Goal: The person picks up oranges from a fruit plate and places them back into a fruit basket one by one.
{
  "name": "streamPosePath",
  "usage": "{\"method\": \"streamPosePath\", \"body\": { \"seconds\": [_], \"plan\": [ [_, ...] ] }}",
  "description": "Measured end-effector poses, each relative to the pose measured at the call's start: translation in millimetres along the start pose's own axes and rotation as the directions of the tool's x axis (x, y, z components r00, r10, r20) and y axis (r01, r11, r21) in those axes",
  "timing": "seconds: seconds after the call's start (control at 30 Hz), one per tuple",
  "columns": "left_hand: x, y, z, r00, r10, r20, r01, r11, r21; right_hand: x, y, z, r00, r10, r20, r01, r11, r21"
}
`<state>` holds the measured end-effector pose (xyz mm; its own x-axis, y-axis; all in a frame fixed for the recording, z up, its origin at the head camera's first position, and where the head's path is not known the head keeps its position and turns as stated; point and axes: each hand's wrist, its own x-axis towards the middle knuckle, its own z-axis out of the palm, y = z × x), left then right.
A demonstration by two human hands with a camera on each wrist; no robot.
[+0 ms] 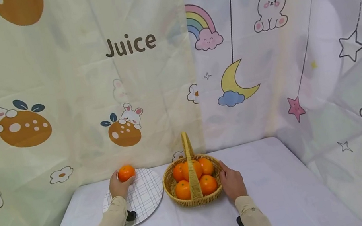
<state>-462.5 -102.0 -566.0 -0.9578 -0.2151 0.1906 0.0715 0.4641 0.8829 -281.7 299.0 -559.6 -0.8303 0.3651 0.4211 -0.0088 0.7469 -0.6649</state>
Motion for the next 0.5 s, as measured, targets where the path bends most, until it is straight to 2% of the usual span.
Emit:
{"method": "streamPosePath", "body": {
  "seconds": [0.23,0.4,0.5],
  "plan": [
    [-2.2,2.1,-3.0,1.0,0.025,-0.008,-0.025,0.999,-0.03,1.7,1,0,1.0,-0.011,-0.009,0.011,1.0,-0.008],
    [-4.4,0.9,-10.2,0.997,0.066,-0.028,-0.067,0.997,-0.034,1.7,1,0,1.0,-0.01,-0.007,0.01,1.0,-0.006],
    [-5.8,1.9,-16.8,0.998,0.058,-0.015,-0.059,0.998,-0.039,1.0,-1,1,1.0,-0.008,-0.014,0.008,1.0,-0.006]
  ]
}}
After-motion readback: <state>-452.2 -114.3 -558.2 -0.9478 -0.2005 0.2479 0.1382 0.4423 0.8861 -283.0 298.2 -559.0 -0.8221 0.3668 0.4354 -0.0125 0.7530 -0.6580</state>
